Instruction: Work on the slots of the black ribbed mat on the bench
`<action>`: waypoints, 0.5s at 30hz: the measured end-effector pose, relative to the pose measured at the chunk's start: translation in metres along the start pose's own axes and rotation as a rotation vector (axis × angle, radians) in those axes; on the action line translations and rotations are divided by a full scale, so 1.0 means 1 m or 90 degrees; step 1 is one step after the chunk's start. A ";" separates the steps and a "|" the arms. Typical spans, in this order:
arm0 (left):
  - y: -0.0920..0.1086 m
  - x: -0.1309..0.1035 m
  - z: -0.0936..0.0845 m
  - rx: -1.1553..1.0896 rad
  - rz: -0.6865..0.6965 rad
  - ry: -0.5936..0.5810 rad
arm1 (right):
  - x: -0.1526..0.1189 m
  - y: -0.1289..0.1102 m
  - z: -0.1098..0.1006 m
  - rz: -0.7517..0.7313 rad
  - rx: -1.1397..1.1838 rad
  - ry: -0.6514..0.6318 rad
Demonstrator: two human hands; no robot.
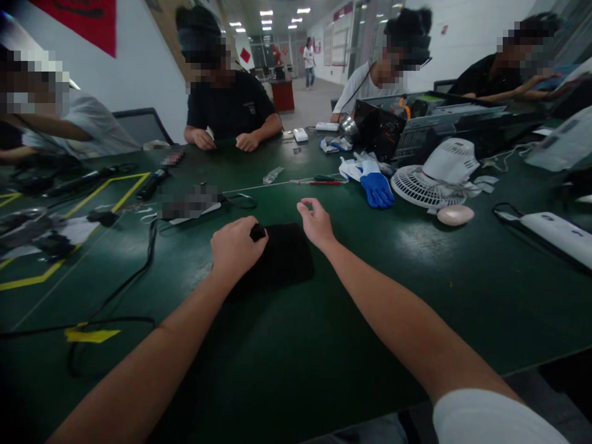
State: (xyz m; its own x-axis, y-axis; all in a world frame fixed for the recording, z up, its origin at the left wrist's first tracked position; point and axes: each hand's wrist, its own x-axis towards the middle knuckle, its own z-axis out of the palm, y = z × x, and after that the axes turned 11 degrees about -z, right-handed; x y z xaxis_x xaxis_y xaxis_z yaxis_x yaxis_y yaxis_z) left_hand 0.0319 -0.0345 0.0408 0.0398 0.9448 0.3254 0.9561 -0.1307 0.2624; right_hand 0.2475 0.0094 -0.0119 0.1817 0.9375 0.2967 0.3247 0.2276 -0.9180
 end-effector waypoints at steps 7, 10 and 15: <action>-0.002 0.001 -0.002 -0.067 -0.047 0.005 | 0.002 0.010 0.001 -0.019 0.001 0.003; -0.003 0.002 -0.011 -0.082 -0.098 0.017 | 0.003 0.008 0.002 -0.012 0.006 -0.003; -0.010 0.002 -0.025 -0.099 -0.159 0.055 | 0.001 -0.002 0.002 0.001 -0.017 -0.014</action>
State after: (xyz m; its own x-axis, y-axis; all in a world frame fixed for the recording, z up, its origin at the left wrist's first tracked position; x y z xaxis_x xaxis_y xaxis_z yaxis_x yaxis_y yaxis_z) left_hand 0.0147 -0.0384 0.0616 -0.2223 0.9255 0.3067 0.8770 0.0524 0.4777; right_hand 0.2450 0.0102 -0.0100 0.1623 0.9432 0.2898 0.3488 0.2199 -0.9110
